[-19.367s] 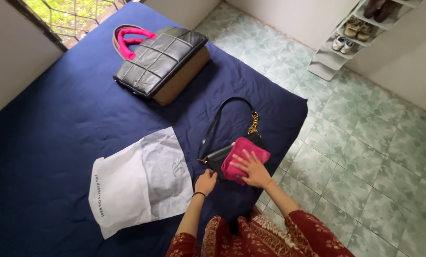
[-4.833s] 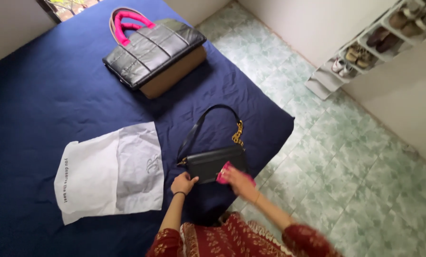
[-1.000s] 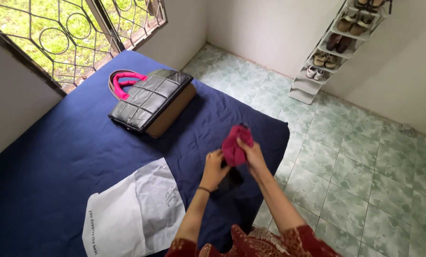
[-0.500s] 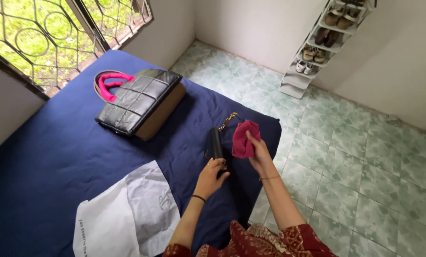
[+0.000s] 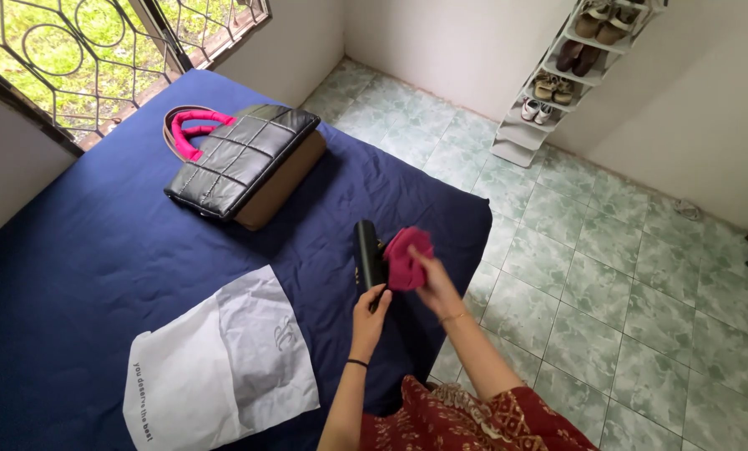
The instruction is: The person removes a black handbag from a white dust bag and wipes it with a pink cloth. They clean the front, sides, and back of the bag, turning it over to reach different surfaces. The bag remains on a blue bedsheet throughout the task.
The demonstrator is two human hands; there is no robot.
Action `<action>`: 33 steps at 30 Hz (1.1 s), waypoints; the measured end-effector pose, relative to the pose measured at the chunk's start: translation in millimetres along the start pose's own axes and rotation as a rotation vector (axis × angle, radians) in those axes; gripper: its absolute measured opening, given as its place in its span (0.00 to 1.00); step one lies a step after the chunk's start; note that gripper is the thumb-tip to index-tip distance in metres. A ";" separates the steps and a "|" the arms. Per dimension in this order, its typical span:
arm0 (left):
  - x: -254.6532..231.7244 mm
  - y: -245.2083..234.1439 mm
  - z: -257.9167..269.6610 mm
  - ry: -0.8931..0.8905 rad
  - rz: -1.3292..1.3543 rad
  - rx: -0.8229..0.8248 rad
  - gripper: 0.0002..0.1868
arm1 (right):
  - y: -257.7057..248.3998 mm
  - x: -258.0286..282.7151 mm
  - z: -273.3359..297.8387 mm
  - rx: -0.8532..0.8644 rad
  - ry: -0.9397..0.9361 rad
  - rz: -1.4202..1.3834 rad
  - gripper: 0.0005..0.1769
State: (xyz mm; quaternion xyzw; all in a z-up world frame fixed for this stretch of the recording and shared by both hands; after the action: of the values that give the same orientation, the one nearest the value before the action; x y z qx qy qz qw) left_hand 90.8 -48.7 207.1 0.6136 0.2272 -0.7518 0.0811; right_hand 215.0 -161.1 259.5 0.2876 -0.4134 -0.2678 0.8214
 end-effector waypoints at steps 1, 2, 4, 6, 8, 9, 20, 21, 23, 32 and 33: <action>13.9 4.2 -2.3 0.000 0.000 0.001 0.20 | -0.4 -10.2 13.5 -0.001 -0.001 0.000 0.20; 27.4 6.9 -4.9 0.016 -0.032 -0.017 0.16 | -0.1 -21.7 27.0 -0.014 0.037 0.020 0.24; 56.4 8.7 -5.4 0.030 -0.065 -0.034 0.14 | -7.5 -47.2 44.9 -0.029 0.077 0.039 0.27; 86.3 6.0 -5.1 -0.007 -0.090 -0.085 0.07 | -21.6 -72.7 51.4 -0.072 0.056 0.230 0.24; 71.1 -0.8 6.4 0.004 -0.127 -0.035 0.07 | -36.4 -74.4 39.8 -0.096 0.026 0.290 0.21; 64.8 -4.4 14.2 0.013 -0.164 0.013 0.08 | -45.1 -76.6 35.5 -0.120 -0.002 0.352 0.18; 87.5 -13.2 32.7 -0.047 -0.156 0.083 0.06 | -34.5 -70.7 58.9 -0.134 -0.033 0.263 0.18; 109.6 -8.2 19.8 -0.045 -0.144 0.069 0.06 | -36.9 -85.1 66.2 -0.098 0.025 0.380 0.21; 88.6 -13.4 25.1 0.005 -0.133 0.105 0.07 | -54.0 -83.7 47.1 -0.113 -0.010 0.384 0.18; 32.2 -29.6 52.6 0.116 -0.064 0.324 0.13 | -64.0 -28.4 32.9 -0.094 -0.145 0.147 0.18; 28.8 -24.6 48.7 0.179 -0.035 0.305 0.17 | -64.1 -40.3 37.1 -0.065 -0.118 0.188 0.14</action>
State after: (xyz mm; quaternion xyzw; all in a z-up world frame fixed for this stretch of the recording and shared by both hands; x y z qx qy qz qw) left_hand 31.0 -43.9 192.4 0.6794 0.1274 -0.7211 -0.0466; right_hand 150.4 -187.5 212.2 0.2046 -0.4774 -0.2192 0.8259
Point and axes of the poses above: each hand's wrist, its own z-axis away from the middle knuckle, its own y-axis out of the palm, x = y × z, the point moved 2 cm from there along -z, towards the middle knuckle, and after that the axes turned 14 degrees about -z, right-handed, at the moved point
